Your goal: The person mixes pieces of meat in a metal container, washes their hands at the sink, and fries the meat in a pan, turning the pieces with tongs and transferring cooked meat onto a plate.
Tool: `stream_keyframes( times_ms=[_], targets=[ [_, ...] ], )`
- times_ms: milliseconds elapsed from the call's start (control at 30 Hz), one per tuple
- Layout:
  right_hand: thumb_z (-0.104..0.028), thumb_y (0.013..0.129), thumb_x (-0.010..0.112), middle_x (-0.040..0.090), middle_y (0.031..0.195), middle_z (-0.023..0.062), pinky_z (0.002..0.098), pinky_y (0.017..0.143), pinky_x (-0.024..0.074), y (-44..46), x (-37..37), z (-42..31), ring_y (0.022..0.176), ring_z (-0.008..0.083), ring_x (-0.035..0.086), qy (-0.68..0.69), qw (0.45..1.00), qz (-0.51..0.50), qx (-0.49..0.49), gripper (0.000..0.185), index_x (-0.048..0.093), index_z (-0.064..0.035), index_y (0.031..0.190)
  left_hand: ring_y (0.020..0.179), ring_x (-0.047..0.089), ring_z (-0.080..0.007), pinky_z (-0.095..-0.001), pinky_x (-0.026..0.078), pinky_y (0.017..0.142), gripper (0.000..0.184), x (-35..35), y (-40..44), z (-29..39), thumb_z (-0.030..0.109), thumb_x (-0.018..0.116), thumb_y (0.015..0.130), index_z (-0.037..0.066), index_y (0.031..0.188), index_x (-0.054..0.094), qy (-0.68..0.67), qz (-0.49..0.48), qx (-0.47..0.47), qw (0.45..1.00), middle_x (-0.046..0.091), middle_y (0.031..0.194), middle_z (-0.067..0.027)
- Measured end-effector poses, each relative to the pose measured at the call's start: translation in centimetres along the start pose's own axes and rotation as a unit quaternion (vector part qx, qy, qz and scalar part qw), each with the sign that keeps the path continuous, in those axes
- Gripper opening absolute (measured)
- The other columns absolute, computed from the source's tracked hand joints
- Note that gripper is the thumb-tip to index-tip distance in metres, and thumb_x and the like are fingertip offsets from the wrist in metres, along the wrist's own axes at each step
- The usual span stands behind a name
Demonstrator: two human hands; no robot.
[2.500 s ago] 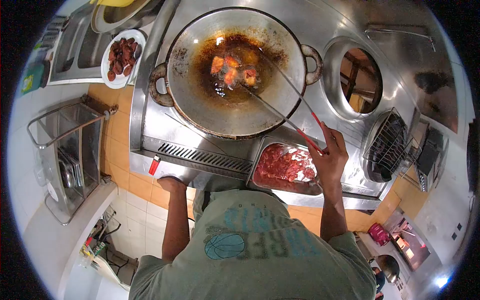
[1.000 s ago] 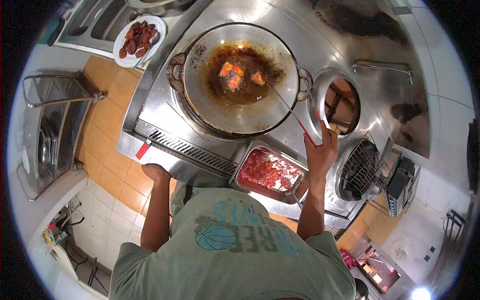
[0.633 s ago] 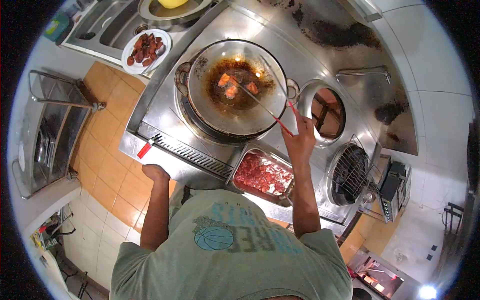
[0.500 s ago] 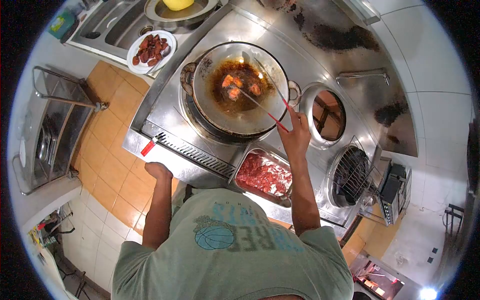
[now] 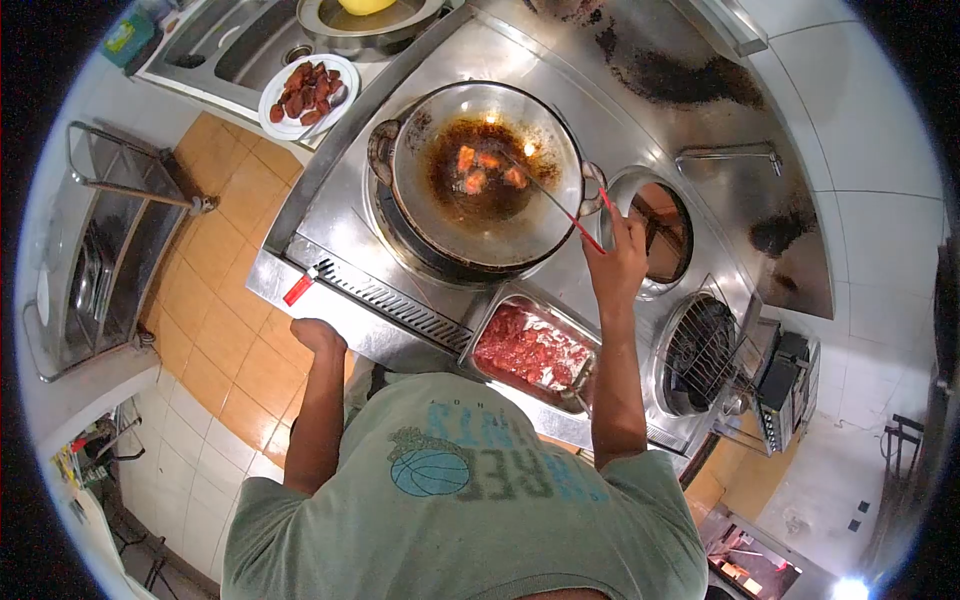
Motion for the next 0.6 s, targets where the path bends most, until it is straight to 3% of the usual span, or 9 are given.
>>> stream_keyframes(
  times_ms=[200, 300, 433, 500, 600],
  targets=[
    [-0.013, 0.060, 0.079, 0.057, 0.094, 0.0059, 0.0347, 0.063, 0.0508, -0.5, 0.8, -1.2, 0.077, 0.0252, 0.061, -0.006, 0.999, -0.037, -0.010, 0.059, 0.059, -0.0137, 0.116, 0.081, 0.053, -0.0188, -0.0300, 0.043, 0.074, 0.030, -0.2, 0.7, -1.2, 0.025, 0.033, 0.088, 0.007, 0.090, 0.056, -0.070, -0.008, -0.049, 0.996, 0.057, 0.088, -0.0056],
    [-0.013, 0.061, 0.079, 0.057, 0.095, 0.0056, 0.0345, 0.064, 0.0512, -0.6, 0.7, -1.0, 0.079, 0.0252, 0.061, -0.007, 0.999, -0.053, 0.000, 0.059, 0.059, -0.0140, 0.116, 0.081, 0.053, -0.0192, -0.0304, 0.042, 0.074, 0.032, 2.8, -2.6, 1.1, 0.026, 0.031, 0.088, 0.005, 0.089, 0.054, -0.027, -0.050, -0.018, 0.998, 0.056, 0.089, -0.0058],
    [-0.012, 0.062, 0.078, 0.057, 0.099, 0.0062, 0.0351, 0.066, 0.0513, -0.8, 0.0, -0.1, 0.082, 0.0254, 0.061, -0.032, 0.997, -0.063, -0.009, 0.060, 0.058, -0.0147, 0.118, 0.081, 0.052, -0.0197, -0.0305, 0.042, 0.075, 0.031, -0.5, 0.9, -0.5, 0.026, 0.032, 0.088, 0.005, 0.090, 0.054, 0.007, -0.006, 0.016, 1.000, 0.056, 0.089, -0.0054],
    [-0.011, 0.062, 0.078, 0.056, 0.101, 0.0065, 0.0354, 0.068, 0.0513, -1.0, 0.4, 0.6, 0.084, 0.0256, 0.061, -0.036, 0.995, -0.090, 0.014, 0.061, 0.057, -0.0155, 0.119, 0.081, 0.052, -0.0192, -0.0306, 0.042, 0.075, 0.030, -1.5, 3.2, -2.4, 0.026, 0.032, 0.088, 0.005, 0.089, 0.054, -0.013, -0.043, -0.008, 0.999, 0.055, 0.089, -0.0049],
    [-0.011, 0.062, 0.077, 0.056, 0.103, 0.0066, 0.0354, 0.069, 0.0512, -1.1, 0.5, 0.7, 0.086, 0.0257, 0.061, -0.036, 0.993, -0.111, 0.020, 0.061, 0.057, -0.0164, 0.119, 0.082, 0.053, -0.0182, -0.0305, 0.043, 0.075, 0.029, 0.8, -0.7, 0.4, 0.025, 0.032, 0.087, 0.006, 0.089, 0.054, -0.005, 0.001, 0.002, 1.000, 0.055, 0.089, -0.0042]
  ],
)
Point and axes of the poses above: each hand's wrist, its own y-axis towards the middle knuckle, its own x-axis out of the palm, z = x × y, the point moved 10 cm from there along y, towards the middle knuckle
